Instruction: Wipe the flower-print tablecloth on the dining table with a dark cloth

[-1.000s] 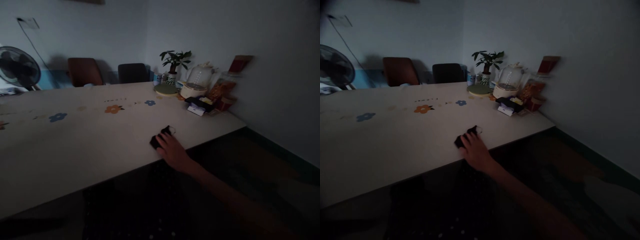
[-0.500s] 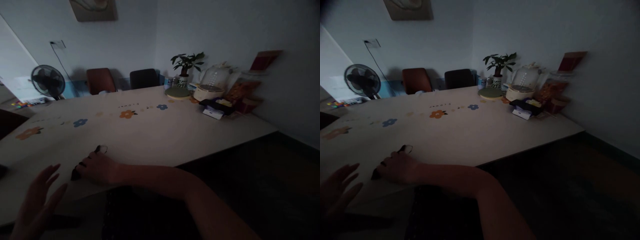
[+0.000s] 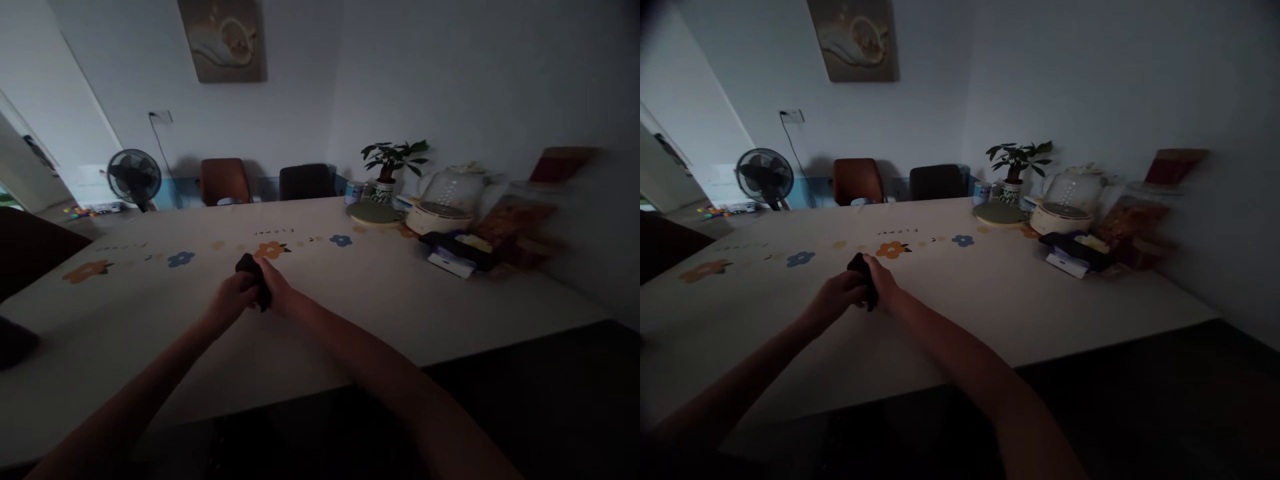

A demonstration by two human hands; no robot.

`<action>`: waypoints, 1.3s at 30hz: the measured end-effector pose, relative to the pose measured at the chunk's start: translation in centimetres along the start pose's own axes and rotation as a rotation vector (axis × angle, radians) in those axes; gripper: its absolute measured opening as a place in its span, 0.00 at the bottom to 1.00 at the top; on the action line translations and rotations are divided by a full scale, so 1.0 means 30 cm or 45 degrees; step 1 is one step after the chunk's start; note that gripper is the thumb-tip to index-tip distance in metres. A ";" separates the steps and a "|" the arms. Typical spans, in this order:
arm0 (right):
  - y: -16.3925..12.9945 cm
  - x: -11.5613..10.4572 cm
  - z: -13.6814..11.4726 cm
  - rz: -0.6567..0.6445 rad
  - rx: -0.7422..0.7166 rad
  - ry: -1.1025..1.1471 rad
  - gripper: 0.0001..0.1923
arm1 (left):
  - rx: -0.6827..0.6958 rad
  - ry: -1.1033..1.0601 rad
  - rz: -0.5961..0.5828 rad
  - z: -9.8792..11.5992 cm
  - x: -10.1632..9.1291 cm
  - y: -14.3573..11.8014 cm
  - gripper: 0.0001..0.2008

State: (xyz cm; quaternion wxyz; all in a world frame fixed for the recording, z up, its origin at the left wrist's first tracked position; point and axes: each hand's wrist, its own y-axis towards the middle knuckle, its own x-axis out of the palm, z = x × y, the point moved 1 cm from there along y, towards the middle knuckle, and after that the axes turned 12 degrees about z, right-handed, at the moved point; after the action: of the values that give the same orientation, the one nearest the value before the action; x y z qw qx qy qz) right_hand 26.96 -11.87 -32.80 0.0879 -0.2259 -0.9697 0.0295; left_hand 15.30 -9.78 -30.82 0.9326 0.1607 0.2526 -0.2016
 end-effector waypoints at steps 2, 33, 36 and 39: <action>0.009 -0.018 0.004 0.004 -0.056 -0.083 0.27 | 0.136 0.189 0.007 0.021 0.022 0.023 0.10; 0.278 -0.313 -0.051 -0.159 -0.700 -2.324 0.20 | 0.411 0.684 0.432 -0.349 -0.254 0.041 0.21; 0.214 -0.490 -0.074 -0.024 -0.536 -2.430 0.19 | 0.406 0.699 0.394 -0.342 -0.238 0.032 0.21; 0.265 -0.618 -0.117 0.190 -0.368 -2.493 0.23 | 0.411 0.702 0.373 -0.352 -0.225 0.028 0.21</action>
State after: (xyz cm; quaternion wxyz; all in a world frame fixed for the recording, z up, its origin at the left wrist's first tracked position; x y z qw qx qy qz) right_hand 47.41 -12.91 -33.02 -0.7824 -0.1709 -0.5921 0.0901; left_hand 6.05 -2.82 -35.71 0.8109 0.3889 0.4342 -0.0519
